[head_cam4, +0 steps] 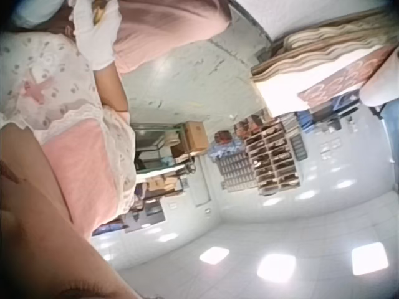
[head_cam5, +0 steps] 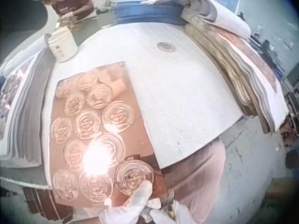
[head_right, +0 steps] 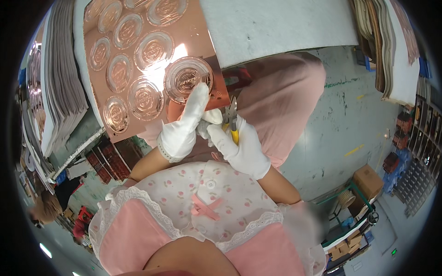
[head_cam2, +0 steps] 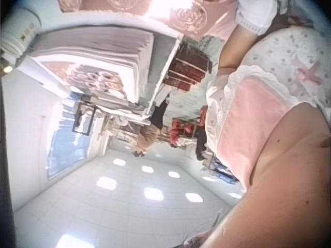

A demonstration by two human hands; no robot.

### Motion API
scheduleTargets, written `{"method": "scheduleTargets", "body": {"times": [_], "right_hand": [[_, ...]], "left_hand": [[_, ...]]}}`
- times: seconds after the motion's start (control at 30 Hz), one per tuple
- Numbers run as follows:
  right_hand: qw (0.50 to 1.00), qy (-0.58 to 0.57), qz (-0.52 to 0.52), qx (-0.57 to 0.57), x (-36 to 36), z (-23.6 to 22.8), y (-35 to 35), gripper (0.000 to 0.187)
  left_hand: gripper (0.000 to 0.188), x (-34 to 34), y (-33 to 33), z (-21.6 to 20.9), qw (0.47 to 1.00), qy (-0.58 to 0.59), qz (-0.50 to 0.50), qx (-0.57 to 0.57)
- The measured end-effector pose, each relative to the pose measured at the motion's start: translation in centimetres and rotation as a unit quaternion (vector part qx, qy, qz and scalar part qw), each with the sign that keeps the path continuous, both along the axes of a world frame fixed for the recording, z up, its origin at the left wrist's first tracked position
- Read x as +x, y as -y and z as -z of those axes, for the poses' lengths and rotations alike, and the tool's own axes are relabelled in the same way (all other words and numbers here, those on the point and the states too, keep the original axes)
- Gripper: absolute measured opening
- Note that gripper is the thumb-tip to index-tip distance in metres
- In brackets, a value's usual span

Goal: The person uses pliers to cut individual circular copper-colored stickers from a larger sheet. They work methodically, removing the stickers one by one and placing them into a white container on the table.

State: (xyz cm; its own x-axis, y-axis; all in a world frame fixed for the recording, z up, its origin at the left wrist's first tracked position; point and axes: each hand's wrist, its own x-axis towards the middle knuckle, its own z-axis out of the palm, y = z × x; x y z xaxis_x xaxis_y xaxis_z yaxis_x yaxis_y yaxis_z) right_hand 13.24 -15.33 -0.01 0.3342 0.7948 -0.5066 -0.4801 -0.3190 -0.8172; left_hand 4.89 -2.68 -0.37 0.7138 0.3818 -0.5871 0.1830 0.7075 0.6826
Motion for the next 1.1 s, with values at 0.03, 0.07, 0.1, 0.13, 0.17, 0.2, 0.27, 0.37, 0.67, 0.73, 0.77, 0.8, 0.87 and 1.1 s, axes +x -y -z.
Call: {"method": "scheduleTargets", "body": {"times": [0.03, 0.07, 0.1, 0.13, 0.17, 0.2, 0.27, 0.37, 0.67, 0.73, 0.77, 0.8, 0.87, 1.1], "right_hand": [[1.0, 0.003, 0.0, 0.001, 0.1, -0.1, -0.1, 0.026], [1.0, 0.012, 0.003, 0.009, 0.1, -0.2, -0.3, 0.027], [1.0, 0.02, 0.005, 0.017, 0.2, -0.5, -0.5, 0.028], [0.999, 0.028, 0.007, 0.026, 0.2, -0.6, -0.6, 0.029], [0.999, 0.031, 0.009, 0.028, 0.2, -0.5, -0.6, 0.029], [0.999, 0.033, 0.011, 0.03, 0.1, -0.3, -0.5, 0.029], [0.999, 0.031, 0.015, 0.033, 0.0, -0.1, -0.4, 0.029], [0.999, 0.022, 0.018, 0.029, 0.0, 0.2, -0.3, 0.029], [0.998, -0.032, 0.057, -0.005, -0.4, 0.7, -0.4, 0.027], [0.997, -0.032, 0.068, -0.006, -0.5, 0.8, -0.6, 0.027], [0.997, -0.028, 0.07, -0.011, -0.5, 0.9, -0.7, 0.027], [0.997, -0.025, 0.072, -0.015, -0.5, 1.0, -0.7, 0.027], [0.997, -0.018, 0.078, -0.02, -0.6, 1.4, -0.8, 0.027], [0.994, -0.041, 0.07, -0.072, -0.3, 1.3, -1.1, 0.024]], "left_hand": [[0.031, -0.1, 0.0, 0.1, 1.0, 0.003, 0.011, 0.009], [0.031, -0.1, 0.0, 0.2, 1.0, 0.007, 0.021, 0.019], [0.031, -0.2, 0.1, 0.6, 0.999, 0.027, 0.024, 0.038], [0.032, -0.3, 0.1, 0.7, 0.999, 0.029, 0.026, 0.025], [0.032, -0.3, 0.1, 0.6, 0.999, 0.03, 0.028, 0.011], [0.032, 0.0, -0.3, 0.0, 0.999, 0.012, 0.03, -0.034], [0.032, 0.2, -0.3, -0.3, 0.997, -0.013, 0.021, -0.068], [0.031, 0.5, 0.0, -0.2, 0.999, -0.035, 0.011, -0.04], [0.043, 0.2, -0.8, -0.4, 0.997, 0.049, 0.02, -0.057], [0.046, 0.0, -0.3, 1.0, 0.996, 0.057, -0.036, -0.057], [0.048, 0.0, -0.1, 1.3, 0.996, 0.056, -0.053, -0.053], [0.05, 0.1, 0.0, 1.0, 0.997, 0.045, -0.049, -0.04], [0.053, 0.2, 0.0, 0.8, 0.997, 0.039, -0.046, -0.041], [0.059, -0.4, 0.0, 1.7, 0.99, 0.078, -0.059, -0.099]]}}
